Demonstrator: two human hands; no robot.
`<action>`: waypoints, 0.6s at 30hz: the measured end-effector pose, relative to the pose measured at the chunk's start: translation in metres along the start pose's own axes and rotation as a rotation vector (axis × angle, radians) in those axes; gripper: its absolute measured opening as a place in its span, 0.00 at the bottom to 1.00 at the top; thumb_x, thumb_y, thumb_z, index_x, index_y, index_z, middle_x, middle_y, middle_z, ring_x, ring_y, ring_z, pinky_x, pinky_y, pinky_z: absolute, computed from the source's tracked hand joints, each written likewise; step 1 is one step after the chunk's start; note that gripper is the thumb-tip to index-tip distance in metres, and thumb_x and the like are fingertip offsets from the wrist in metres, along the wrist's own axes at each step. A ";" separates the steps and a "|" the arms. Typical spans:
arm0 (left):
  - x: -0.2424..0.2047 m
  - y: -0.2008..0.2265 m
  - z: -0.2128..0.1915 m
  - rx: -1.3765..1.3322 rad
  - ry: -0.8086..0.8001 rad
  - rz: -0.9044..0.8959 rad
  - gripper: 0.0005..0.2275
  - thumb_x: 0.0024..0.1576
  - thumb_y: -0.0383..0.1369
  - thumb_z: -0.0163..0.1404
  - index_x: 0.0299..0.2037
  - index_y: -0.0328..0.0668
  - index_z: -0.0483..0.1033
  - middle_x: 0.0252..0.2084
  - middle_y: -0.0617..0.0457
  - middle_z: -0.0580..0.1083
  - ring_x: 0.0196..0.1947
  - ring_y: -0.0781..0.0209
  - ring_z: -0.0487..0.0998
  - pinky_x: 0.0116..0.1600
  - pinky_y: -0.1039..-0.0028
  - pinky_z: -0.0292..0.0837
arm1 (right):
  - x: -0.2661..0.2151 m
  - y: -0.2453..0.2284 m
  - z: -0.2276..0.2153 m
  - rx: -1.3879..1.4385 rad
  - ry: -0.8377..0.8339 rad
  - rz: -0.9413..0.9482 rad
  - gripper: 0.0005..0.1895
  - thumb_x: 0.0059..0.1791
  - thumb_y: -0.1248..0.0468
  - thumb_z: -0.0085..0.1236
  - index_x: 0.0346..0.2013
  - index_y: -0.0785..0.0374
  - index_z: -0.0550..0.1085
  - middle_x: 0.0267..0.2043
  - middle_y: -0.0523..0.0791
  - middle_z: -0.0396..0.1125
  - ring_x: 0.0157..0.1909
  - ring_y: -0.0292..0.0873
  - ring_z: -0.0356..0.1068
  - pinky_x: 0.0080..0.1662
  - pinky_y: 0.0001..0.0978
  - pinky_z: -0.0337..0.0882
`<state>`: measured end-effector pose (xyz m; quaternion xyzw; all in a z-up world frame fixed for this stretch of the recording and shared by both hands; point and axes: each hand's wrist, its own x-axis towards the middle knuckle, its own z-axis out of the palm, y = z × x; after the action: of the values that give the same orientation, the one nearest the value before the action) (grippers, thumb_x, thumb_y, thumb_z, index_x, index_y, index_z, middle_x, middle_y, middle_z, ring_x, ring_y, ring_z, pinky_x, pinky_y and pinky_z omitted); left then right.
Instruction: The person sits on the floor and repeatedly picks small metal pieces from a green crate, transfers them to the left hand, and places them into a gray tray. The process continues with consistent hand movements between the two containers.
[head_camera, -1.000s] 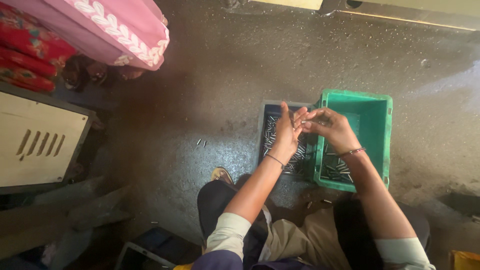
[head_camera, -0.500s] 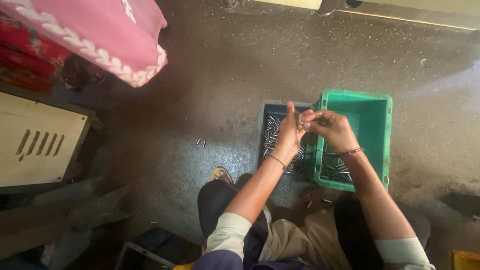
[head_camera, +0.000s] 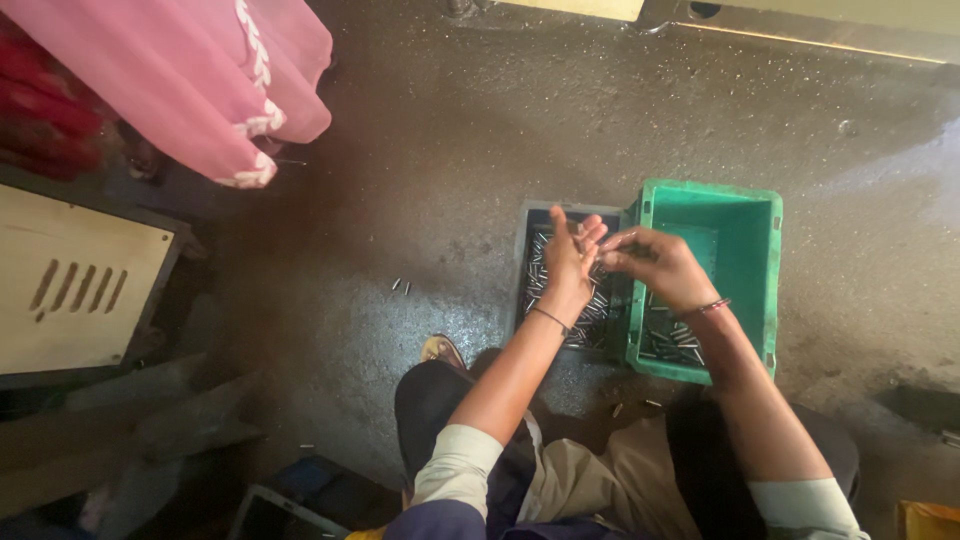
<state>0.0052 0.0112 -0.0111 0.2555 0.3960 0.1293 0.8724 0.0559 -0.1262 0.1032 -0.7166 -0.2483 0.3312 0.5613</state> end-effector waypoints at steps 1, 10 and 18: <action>0.004 -0.003 -0.001 -0.038 0.009 0.041 0.27 0.63 0.58 0.39 0.41 0.40 0.76 0.44 0.52 0.79 0.42 0.68 0.79 0.52 0.75 0.72 | 0.000 0.003 -0.003 -0.142 -0.020 -0.017 0.10 0.48 0.67 0.64 0.44 0.62 0.79 0.43 0.45 0.76 0.47 0.40 0.75 0.50 0.34 0.76; 0.031 -0.045 -0.019 0.003 0.021 0.137 0.21 0.68 0.51 0.45 0.47 0.38 0.75 0.40 0.53 0.74 0.39 0.64 0.72 0.48 0.72 0.66 | 0.039 0.158 -0.081 -0.540 0.449 0.252 0.19 0.51 0.52 0.63 0.53 0.56 0.77 0.55 0.49 0.72 0.56 0.50 0.72 0.55 0.46 0.71; 0.042 -0.075 -0.032 0.109 -0.076 0.266 0.15 0.63 0.35 0.48 0.56 0.35 0.75 0.51 0.52 0.78 0.50 0.65 0.76 0.55 0.76 0.68 | 0.006 0.273 -0.070 -1.072 0.159 0.671 0.34 0.41 0.48 0.67 0.61 0.50 0.73 0.61 0.59 0.67 0.62 0.63 0.68 0.62 0.52 0.71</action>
<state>0.0104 -0.0225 -0.0960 0.3576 0.3316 0.2124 0.8468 0.1081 -0.2340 -0.1517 -0.9592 -0.0992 0.2645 0.0075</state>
